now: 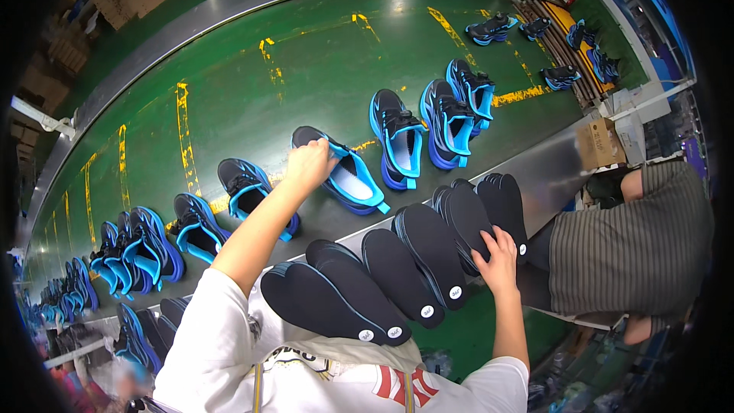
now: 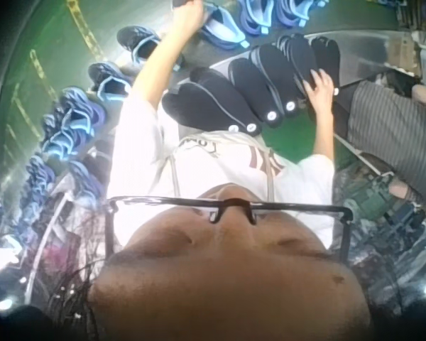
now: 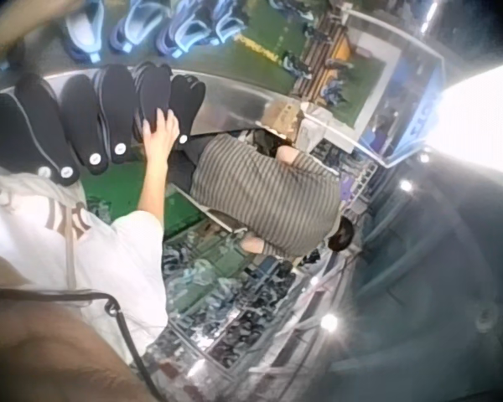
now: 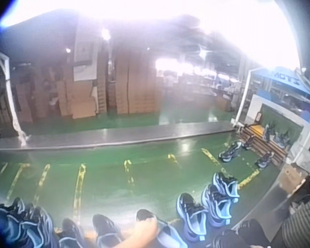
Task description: The person places stacks of shoe insoles onto the workstation, then repeatedly picks up individual insoles and inserts them into sneakers along the conveyor line by hand.
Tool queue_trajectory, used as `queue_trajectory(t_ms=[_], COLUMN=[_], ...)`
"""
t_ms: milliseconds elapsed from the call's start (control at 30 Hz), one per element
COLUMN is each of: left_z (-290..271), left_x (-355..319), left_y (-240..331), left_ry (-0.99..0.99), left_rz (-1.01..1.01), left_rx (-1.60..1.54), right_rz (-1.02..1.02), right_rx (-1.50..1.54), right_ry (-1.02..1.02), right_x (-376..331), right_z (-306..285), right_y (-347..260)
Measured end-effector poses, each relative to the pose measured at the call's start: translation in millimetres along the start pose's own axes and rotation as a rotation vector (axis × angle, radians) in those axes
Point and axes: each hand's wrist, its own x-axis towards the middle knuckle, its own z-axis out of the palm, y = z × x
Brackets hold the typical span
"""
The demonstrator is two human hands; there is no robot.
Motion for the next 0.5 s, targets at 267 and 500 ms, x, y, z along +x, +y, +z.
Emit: queue_trajectory(t_ms=[267, 500], left_z=[-1, 2], left_x=[1, 0], left_y=[10, 3], left_ry=[0.002, -0.11], left_rz=[0.172, 0.228], left_rx=[0.242, 0.181], right_rz=[-0.381, -0.525], right_rx=[0.41, 0.287], right_ry=[-0.002, -0.291], right_x=[6, -53], right_z=[-17, 19], right_y=[-140, -218])
